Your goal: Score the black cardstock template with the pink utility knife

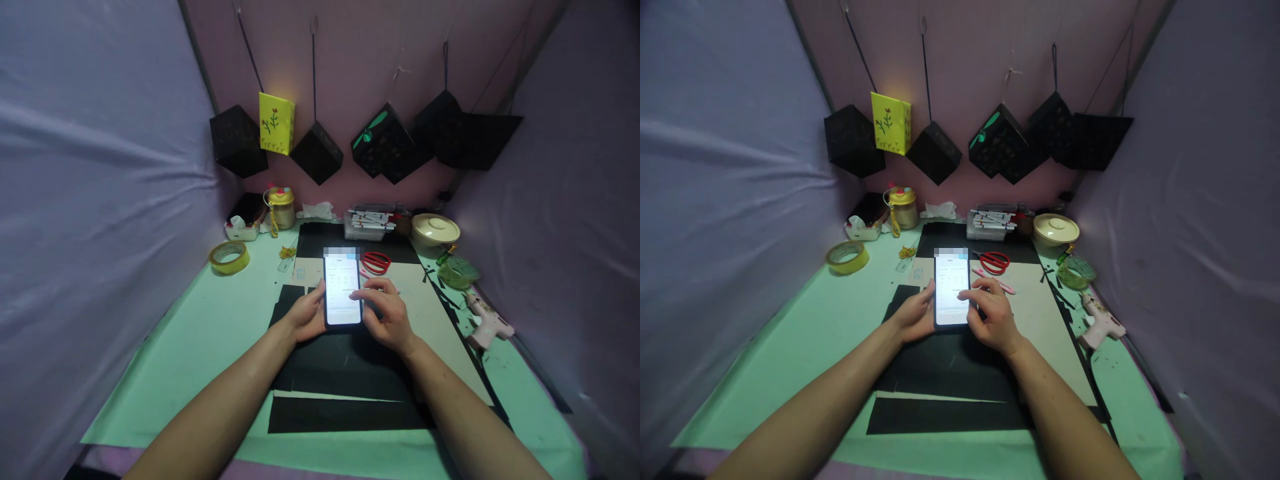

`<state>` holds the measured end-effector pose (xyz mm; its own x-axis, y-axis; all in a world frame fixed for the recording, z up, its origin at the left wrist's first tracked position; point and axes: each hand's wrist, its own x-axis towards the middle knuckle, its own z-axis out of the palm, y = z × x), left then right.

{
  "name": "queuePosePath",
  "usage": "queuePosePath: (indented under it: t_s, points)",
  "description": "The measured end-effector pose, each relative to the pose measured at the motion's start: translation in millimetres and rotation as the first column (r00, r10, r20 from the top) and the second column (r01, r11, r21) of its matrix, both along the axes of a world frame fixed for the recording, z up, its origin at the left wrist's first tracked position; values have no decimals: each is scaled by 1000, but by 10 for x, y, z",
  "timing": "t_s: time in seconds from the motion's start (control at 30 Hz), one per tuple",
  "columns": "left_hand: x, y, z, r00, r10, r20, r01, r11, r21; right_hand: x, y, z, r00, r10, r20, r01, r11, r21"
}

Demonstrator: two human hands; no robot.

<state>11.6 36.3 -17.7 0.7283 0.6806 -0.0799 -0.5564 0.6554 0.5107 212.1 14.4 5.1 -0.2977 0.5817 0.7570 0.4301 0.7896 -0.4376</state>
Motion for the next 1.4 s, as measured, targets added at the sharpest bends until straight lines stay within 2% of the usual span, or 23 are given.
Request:
queuePosePath:
  t_s: [1.4]
  points:
    - [9,4,-1,999,-2,32,2,1000,3,12,24,-29,997,-29,76,30,999,-14]
